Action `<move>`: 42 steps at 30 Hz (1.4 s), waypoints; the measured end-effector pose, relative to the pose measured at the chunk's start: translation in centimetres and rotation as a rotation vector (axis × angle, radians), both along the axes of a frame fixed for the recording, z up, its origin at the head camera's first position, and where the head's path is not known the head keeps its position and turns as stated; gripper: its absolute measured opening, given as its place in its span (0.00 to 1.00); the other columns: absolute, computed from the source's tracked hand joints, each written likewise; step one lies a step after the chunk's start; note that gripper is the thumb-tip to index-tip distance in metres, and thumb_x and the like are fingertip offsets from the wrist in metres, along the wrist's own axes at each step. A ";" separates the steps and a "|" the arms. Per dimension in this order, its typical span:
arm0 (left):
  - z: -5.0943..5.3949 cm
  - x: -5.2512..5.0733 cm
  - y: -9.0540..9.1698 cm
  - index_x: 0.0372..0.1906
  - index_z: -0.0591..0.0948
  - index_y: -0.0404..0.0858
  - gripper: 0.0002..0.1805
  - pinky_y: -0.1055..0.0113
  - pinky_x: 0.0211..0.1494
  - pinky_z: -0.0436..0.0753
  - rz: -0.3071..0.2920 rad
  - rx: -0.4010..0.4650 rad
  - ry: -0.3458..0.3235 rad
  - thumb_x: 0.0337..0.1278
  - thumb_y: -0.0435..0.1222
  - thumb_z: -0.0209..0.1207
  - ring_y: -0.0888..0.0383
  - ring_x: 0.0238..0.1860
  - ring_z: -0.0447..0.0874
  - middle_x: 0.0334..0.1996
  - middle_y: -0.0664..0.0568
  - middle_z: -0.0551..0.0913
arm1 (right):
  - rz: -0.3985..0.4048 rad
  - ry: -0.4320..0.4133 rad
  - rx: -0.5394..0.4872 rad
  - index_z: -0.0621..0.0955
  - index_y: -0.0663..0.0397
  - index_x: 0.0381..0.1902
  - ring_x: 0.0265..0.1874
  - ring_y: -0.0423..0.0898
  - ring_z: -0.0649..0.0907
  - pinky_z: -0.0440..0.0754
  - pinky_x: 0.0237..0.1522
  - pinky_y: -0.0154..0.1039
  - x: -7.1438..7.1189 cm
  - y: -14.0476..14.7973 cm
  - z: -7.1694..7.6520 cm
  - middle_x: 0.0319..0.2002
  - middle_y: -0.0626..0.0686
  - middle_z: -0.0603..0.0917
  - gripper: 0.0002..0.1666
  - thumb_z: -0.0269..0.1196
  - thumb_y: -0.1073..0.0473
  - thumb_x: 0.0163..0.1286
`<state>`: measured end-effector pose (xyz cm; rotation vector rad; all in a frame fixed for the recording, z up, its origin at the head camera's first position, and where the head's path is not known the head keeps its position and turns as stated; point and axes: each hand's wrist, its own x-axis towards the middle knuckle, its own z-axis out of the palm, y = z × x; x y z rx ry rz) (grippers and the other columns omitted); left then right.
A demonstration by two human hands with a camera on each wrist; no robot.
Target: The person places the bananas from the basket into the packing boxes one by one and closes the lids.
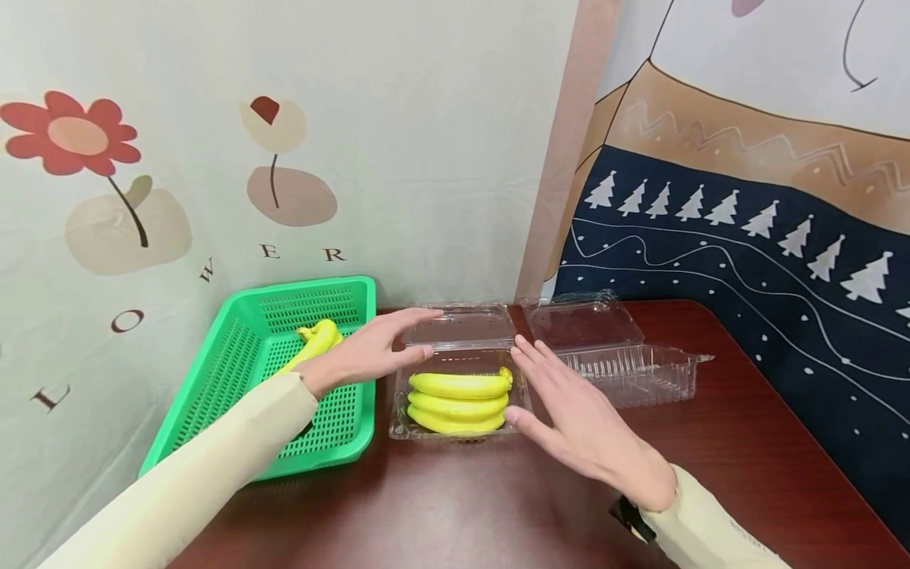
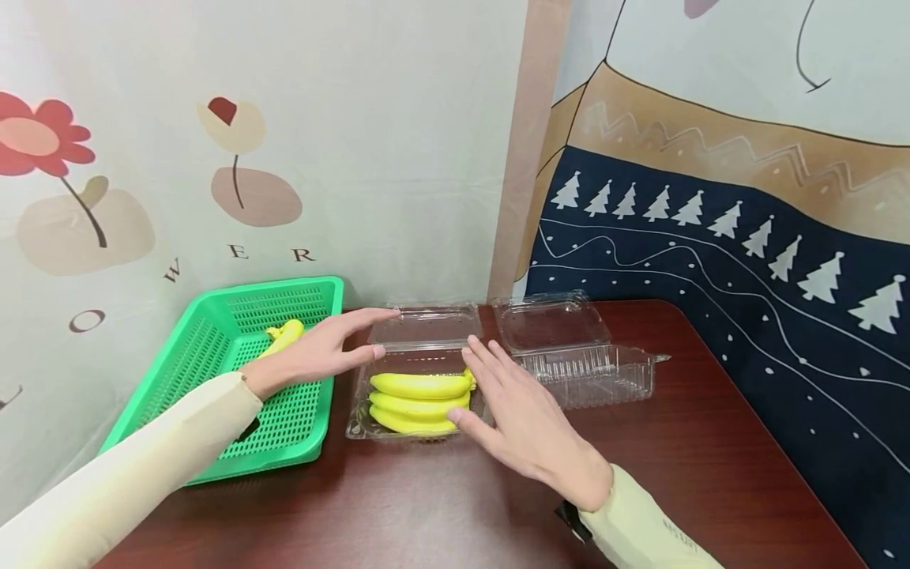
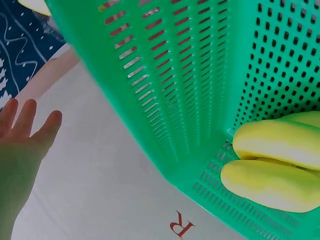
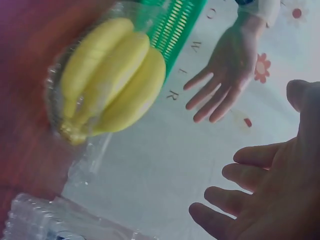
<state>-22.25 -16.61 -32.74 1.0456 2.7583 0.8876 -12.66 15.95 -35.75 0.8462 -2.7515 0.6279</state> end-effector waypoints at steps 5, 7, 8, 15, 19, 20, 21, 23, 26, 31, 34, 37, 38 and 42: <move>0.0 -0.1 -0.5 0.79 0.68 0.46 0.35 0.44 0.75 0.67 0.048 0.059 -0.034 0.72 0.51 0.59 0.47 0.75 0.67 0.76 0.52 0.69 | -0.013 -0.109 -0.123 0.60 0.45 0.83 0.81 0.49 0.55 0.59 0.77 0.59 -1.9 -0.6 1.0 0.82 0.44 0.55 0.46 0.54 0.31 0.76; -0.2 -0.1 -0.7 0.79 0.67 0.46 0.34 0.43 0.74 0.68 0.056 0.108 -0.076 0.74 0.51 0.57 0.46 0.74 0.68 0.76 0.51 0.69 | -0.024 -0.151 -0.178 0.60 0.43 0.83 0.81 0.48 0.55 0.59 0.77 0.58 -2.5 -0.8 1.2 0.82 0.43 0.55 0.45 0.54 0.32 0.77; -0.3 -0.2 -0.7 0.79 0.67 0.45 0.34 0.43 0.74 0.69 0.058 0.143 -0.108 0.75 0.51 0.56 0.45 0.74 0.69 0.76 0.50 0.69 | -0.026 -0.166 -0.207 0.60 0.42 0.83 0.81 0.48 0.56 0.59 0.77 0.58 -2.8 -1.0 1.2 0.82 0.44 0.56 0.44 0.54 0.32 0.77; -0.9 -0.6 -1.0 0.80 0.63 0.40 0.32 0.44 0.77 0.63 0.054 0.462 -0.415 0.83 0.53 0.41 0.45 0.76 0.66 0.76 0.45 0.68 | -0.056 -0.296 -0.471 0.66 0.43 0.80 0.72 0.51 0.71 0.68 0.72 0.59 -4.5 -2.7 0.7 0.77 0.49 0.68 0.38 0.51 0.35 0.80; -0.6 -0.9 -1.2 0.81 0.60 0.36 0.35 0.43 0.77 0.62 0.046 0.535 -0.484 0.84 0.54 0.35 0.41 0.76 0.65 0.76 0.40 0.67 | -0.079 -0.382 -0.579 0.68 0.46 0.78 0.71 0.54 0.73 0.69 0.71 0.60 -5.4 -3.7 0.2 0.74 0.52 0.72 0.37 0.49 0.35 0.81; -0.4 -0.9 -1.2 0.81 0.60 0.35 0.36 0.42 0.77 0.63 0.047 0.541 -0.493 0.84 0.55 0.34 0.41 0.76 0.65 0.76 0.39 0.67 | -0.081 -0.394 -0.597 0.69 0.49 0.77 0.71 0.54 0.73 0.69 0.72 0.60 -5.7 -3.9 0.0 0.74 0.54 0.72 0.37 0.48 0.35 0.81; -0.2 -0.9 -1.3 0.80 0.60 0.35 0.36 0.42 0.77 0.63 0.051 0.541 -0.499 0.83 0.55 0.34 0.40 0.76 0.65 0.76 0.39 0.67 | -0.083 -0.410 -0.614 0.69 0.50 0.77 0.71 0.55 0.73 0.69 0.72 0.59 -6.0 -4.1 -0.1 0.74 0.55 0.72 0.37 0.48 0.36 0.82; 0.1 -0.8 -1.6 0.81 0.59 0.35 0.37 0.41 0.77 0.63 0.055 0.547 -0.512 0.83 0.56 0.35 0.40 0.76 0.65 0.76 0.39 0.67 | -0.086 -0.437 -0.651 0.69 0.54 0.77 0.72 0.57 0.72 0.69 0.72 0.58 -6.6 -4.3 -0.5 0.74 0.57 0.72 0.36 0.47 0.38 0.83; 0.6 -0.5 -1.8 0.81 0.58 0.35 0.38 0.41 0.77 0.62 0.058 0.566 -0.544 0.82 0.57 0.35 0.40 0.76 0.64 0.77 0.40 0.65 | -0.080 -0.491 -0.747 0.69 0.62 0.75 0.73 0.58 0.70 0.68 0.72 0.57 -7.6 -4.4 -1.1 0.73 0.61 0.72 0.36 0.46 0.41 0.85; 1.0 0.9 -1.0 0.82 0.57 0.36 0.38 0.42 0.78 0.62 0.029 0.635 -0.601 0.83 0.57 0.33 0.41 0.77 0.63 0.78 0.40 0.63 | -0.120 -0.523 -0.823 0.69 0.66 0.74 0.74 0.59 0.69 0.68 0.72 0.58 -8.6 -4.0 -2.0 0.73 0.64 0.71 0.35 0.46 0.43 0.85; 1.0 1.9 -0.2 0.81 0.57 0.36 0.38 0.42 0.77 0.62 0.002 0.672 -0.623 0.82 0.57 0.33 0.40 0.76 0.63 0.78 0.40 0.64 | -0.191 -0.470 -0.727 0.69 0.63 0.75 0.72 0.59 0.71 0.67 0.73 0.57 -8.8 -3.5 -2.3 0.73 0.63 0.72 0.36 0.46 0.41 0.84; 0.9 2.7 0.5 0.81 0.58 0.36 0.38 0.43 0.77 0.63 -0.026 0.707 -0.639 0.82 0.57 0.34 0.40 0.76 0.63 0.77 0.40 0.64 | -0.252 -0.418 -0.620 0.69 0.61 0.76 0.71 0.59 0.73 0.68 0.72 0.58 -8.7 -2.9 -2.8 0.72 0.63 0.73 0.36 0.49 0.41 0.83; 0.8 2.9 0.6 0.81 0.58 0.36 0.38 0.43 0.77 0.64 -0.033 0.717 -0.643 0.82 0.57 0.33 0.40 0.77 0.63 0.77 0.41 0.64 | -0.264 -0.408 -0.595 0.69 0.61 0.76 0.71 0.60 0.73 0.68 0.72 0.58 -8.7 -2.8 -3.0 0.72 0.63 0.73 0.36 0.50 0.41 0.83; 0.4 3.4 0.7 0.81 0.58 0.38 0.37 0.42 0.77 0.63 -0.047 0.761 -0.660 0.82 0.57 0.32 0.40 0.77 0.62 0.78 0.42 0.64 | -0.269 -0.425 -0.532 0.65 0.63 0.77 0.71 0.62 0.72 0.71 0.70 0.59 -8.7 -2.5 -4.2 0.73 0.66 0.71 0.37 0.55 0.48 0.80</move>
